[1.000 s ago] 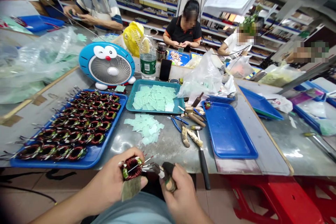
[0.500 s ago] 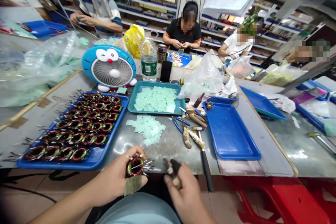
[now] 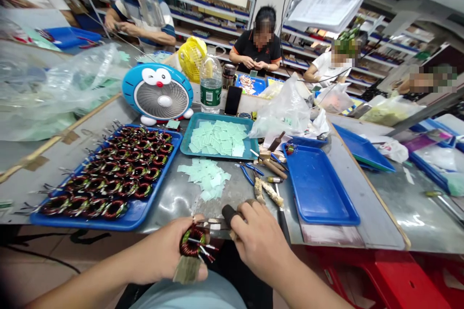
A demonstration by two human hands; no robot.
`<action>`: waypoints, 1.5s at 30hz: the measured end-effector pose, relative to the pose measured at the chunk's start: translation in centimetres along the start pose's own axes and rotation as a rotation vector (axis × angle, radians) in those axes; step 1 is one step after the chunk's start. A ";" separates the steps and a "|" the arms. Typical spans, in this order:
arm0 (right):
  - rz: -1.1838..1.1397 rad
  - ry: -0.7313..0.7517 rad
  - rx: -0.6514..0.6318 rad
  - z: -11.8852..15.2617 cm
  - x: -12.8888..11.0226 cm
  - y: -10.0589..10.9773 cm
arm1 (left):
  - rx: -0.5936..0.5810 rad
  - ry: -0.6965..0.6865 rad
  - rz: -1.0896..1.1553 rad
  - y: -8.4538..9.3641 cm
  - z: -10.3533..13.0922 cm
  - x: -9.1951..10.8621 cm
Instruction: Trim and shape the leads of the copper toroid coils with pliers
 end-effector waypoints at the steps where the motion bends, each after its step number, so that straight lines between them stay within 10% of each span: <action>1: 0.003 0.011 -0.006 0.0 0.1 0.1 | 0.000 -0.003 0.004 -0.1 0.0 0.2; 14: -0.147 0.119 -0.138 0.4 0.2 3.1 | -0.105 -0.086 -0.185 -0.1 0.7 2.1; 25: -0.413 -0.145 -0.017 2.0 0.2 -0.6 | 0.075 -0.019 -0.316 0.5 0.0 2.3; 45: -0.372 -0.136 0.039 1.4 0.5 0.1 | 0.062 -0.052 -0.318 -0.2 -0.1 2.9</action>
Point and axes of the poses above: each hand's wrist, its own z-axis away from the middle knuckle, its own y-axis out of the back of the hand, x = y × z, the point moved 4 cm from there along -z, towards the middle knuckle, and after that the axes turned 1 degree about -z, right-handed, at the moved point
